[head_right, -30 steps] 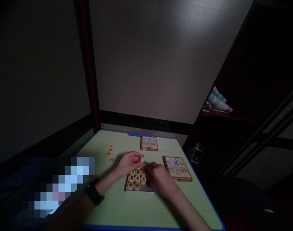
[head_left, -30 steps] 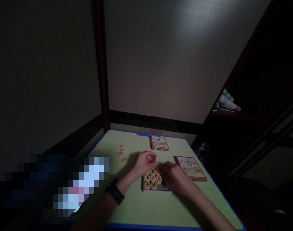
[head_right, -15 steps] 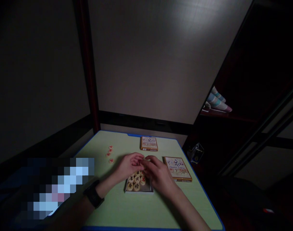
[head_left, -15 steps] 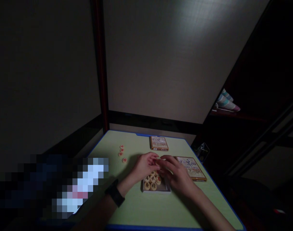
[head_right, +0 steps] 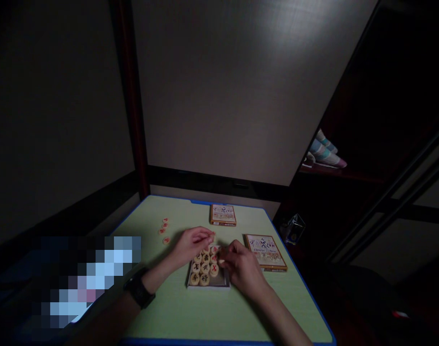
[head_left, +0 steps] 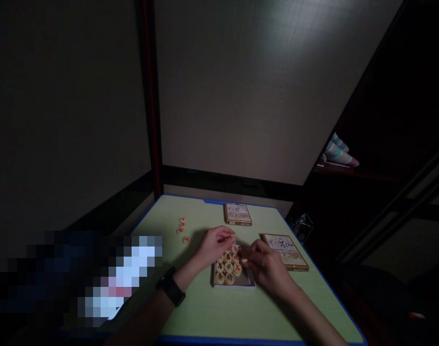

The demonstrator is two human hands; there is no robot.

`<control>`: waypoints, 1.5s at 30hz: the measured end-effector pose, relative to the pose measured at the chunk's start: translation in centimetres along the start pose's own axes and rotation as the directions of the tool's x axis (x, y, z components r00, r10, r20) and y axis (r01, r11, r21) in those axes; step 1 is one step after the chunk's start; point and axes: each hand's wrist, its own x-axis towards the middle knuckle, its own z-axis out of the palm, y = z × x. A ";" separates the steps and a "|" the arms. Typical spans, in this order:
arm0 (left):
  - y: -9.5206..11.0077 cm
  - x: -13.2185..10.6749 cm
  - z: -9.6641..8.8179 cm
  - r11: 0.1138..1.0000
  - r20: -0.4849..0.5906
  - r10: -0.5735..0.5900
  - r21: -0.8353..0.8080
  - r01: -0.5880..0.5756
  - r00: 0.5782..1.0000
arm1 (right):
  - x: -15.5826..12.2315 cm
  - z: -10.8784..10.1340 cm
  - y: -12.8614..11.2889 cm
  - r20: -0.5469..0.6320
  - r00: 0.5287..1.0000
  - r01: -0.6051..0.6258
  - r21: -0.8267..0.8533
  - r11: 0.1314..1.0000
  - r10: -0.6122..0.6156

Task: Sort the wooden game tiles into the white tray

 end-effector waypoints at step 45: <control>3.4 -1.2 -8.4 0.173 -0.171 -0.224 0.962 0.212 0.960 | 9.1 -0.9 -0.1 0.140 0.990 -0.026 -0.049 0.998 0.032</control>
